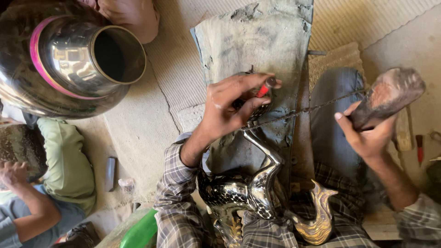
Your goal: The person uses a hammer and a red-handled punch to create a textured pattern on a small metal sphere. They hold the sphere steady with one hand while striking the punch with the other, working on the surface of the object.
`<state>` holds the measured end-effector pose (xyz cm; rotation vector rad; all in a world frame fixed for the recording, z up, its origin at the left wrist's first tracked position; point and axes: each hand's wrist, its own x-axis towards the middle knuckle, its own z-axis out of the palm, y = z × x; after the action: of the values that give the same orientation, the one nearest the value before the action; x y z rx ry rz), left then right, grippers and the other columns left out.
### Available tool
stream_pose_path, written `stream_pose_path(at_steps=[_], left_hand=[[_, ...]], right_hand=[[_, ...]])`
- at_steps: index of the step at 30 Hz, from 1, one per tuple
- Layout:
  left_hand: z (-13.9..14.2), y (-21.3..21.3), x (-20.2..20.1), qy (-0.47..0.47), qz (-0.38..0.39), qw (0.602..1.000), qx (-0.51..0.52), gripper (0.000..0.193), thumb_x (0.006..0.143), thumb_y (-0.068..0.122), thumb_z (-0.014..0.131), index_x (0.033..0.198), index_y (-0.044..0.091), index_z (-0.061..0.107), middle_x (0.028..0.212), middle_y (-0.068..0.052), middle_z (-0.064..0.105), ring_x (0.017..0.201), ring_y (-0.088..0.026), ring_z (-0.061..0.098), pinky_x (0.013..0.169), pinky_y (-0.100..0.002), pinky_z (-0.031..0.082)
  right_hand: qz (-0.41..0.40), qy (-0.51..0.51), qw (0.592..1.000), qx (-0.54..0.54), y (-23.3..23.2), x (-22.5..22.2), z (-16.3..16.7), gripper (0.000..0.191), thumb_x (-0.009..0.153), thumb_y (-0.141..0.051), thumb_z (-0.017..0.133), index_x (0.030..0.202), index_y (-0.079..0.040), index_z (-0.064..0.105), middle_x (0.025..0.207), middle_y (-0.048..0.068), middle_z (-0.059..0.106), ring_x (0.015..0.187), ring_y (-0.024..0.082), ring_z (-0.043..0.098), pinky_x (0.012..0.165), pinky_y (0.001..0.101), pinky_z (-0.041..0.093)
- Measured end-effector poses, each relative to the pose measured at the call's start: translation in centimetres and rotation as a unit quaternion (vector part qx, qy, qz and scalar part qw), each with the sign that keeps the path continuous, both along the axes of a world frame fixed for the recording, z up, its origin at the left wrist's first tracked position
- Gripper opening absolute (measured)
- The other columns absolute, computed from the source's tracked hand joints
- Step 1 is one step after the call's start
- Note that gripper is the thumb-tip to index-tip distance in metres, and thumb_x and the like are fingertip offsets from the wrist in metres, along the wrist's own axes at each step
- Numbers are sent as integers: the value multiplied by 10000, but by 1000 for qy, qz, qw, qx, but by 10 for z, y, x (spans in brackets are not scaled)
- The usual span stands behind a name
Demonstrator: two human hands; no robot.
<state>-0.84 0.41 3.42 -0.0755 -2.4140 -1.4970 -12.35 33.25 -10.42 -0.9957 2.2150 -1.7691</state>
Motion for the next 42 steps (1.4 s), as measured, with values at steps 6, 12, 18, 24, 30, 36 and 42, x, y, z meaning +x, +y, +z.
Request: stream_pose_path(at_steps=[6,12,18,24,30,36,42], left_hand=[[1,-3,-4,38,-36,998,-30,470,936,45,805,1369,110,631,1302,5,728,1135,-164,763,963,-316,660],[-4,-5,-8,45,-52,997,-30,454,937,49,805,1352,152,651,1295,14,734,1130,-172,765,948,-300,657],[1,-3,-10,47,-42,997,-37,467,922,57,817,1350,147,653,1267,5,747,1084,-171,775,877,-291,644],[3,-1,-11,37,-34,998,-38,463,908,70,829,1337,143,670,1213,-6,765,920,-148,750,786,-304,623],[0,-1,-10,30,-32,998,-36,451,915,79,826,1335,141,672,1167,-18,772,856,-137,731,742,-308,603],[-8,-2,-9,39,-34,997,-49,435,924,109,827,1330,155,679,1139,-9,778,850,-136,737,724,-306,587],[-11,-2,-10,48,-40,997,-39,437,946,113,818,1346,196,663,1198,20,767,895,-118,746,761,-285,611]], right_hand=[[-23,25,998,50,8,-3,3,692,978,-33,815,1515,79,393,983,123,651,786,177,665,739,282,587],[7,32,999,42,-3,-33,82,661,981,-56,776,1503,62,389,1022,142,661,818,173,700,753,280,618],[76,161,975,132,-34,-50,149,612,834,18,808,1365,22,505,1040,194,693,828,254,710,679,320,592],[86,224,952,193,-54,-56,169,597,825,-26,820,1321,-44,488,976,152,662,814,238,700,706,332,572],[109,176,972,115,-59,-59,176,724,855,13,756,1498,-35,425,951,99,660,801,206,681,737,325,585],[145,161,962,166,-66,-65,181,673,898,50,768,1471,-110,452,931,90,679,750,163,690,694,303,620],[186,244,935,179,-64,-72,183,783,771,77,727,1477,26,393,1104,244,661,919,305,699,714,379,631]])
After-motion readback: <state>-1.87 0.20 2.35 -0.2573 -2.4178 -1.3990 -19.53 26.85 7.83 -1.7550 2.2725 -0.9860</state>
